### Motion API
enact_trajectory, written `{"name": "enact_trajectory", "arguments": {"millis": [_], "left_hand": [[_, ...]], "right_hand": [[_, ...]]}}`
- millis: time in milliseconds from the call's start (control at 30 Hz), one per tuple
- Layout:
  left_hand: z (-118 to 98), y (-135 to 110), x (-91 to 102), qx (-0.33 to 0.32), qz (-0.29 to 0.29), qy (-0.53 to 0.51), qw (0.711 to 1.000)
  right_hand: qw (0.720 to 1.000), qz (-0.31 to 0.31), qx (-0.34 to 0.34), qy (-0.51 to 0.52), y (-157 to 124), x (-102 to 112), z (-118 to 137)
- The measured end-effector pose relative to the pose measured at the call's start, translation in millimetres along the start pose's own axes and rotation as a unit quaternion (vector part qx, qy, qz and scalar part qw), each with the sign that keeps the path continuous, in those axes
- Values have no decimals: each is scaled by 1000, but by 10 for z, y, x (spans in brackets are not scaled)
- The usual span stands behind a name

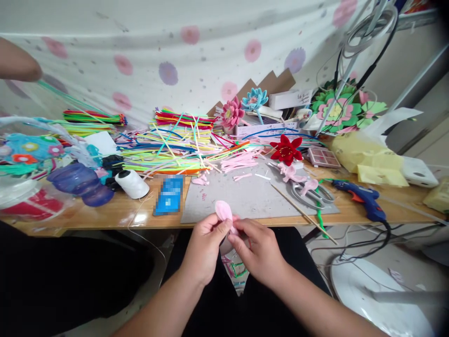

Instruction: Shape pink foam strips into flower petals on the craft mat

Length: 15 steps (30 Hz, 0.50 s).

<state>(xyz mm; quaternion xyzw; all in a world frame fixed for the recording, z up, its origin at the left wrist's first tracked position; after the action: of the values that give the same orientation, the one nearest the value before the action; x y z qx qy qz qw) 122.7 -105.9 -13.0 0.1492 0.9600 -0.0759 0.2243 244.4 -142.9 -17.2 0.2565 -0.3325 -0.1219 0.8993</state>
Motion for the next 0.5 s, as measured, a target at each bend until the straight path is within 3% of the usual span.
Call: {"name": "enact_trajectory", "arguments": {"millis": [133, 233, 333, 400, 500], "left_hand": [[-97, -24, -9, 65, 77, 116, 988], [-164, -54, -39, 97, 144, 203, 964], [-176, -74, -60, 116, 163, 232, 952], [-155, -76, -51, 106, 139, 230, 957], [-72, -82, -28, 58, 72, 194, 977]], "right_hand": [[998, 0, -47, 49, 150, 225, -70], [991, 106, -44, 68, 324, 309, -70], [979, 199, -3, 32, 422, 320, -45], [981, 186, -31, 39, 430, 295, -71], [980, 90, -135, 115, 363, 176, -153]]}}
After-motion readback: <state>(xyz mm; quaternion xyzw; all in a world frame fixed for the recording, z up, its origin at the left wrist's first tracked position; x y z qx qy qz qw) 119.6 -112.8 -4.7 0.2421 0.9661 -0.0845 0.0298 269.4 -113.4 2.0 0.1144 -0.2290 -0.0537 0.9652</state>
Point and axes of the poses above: each hand's wrist, its own y-axis towards the middle knuckle, its own x-axis out of the back of the hand, z = x × y, the point moved 3 cm from there along y, towards the middle knuckle, and after that the axes turned 15 degrees about -y, right-handed, at the moved point
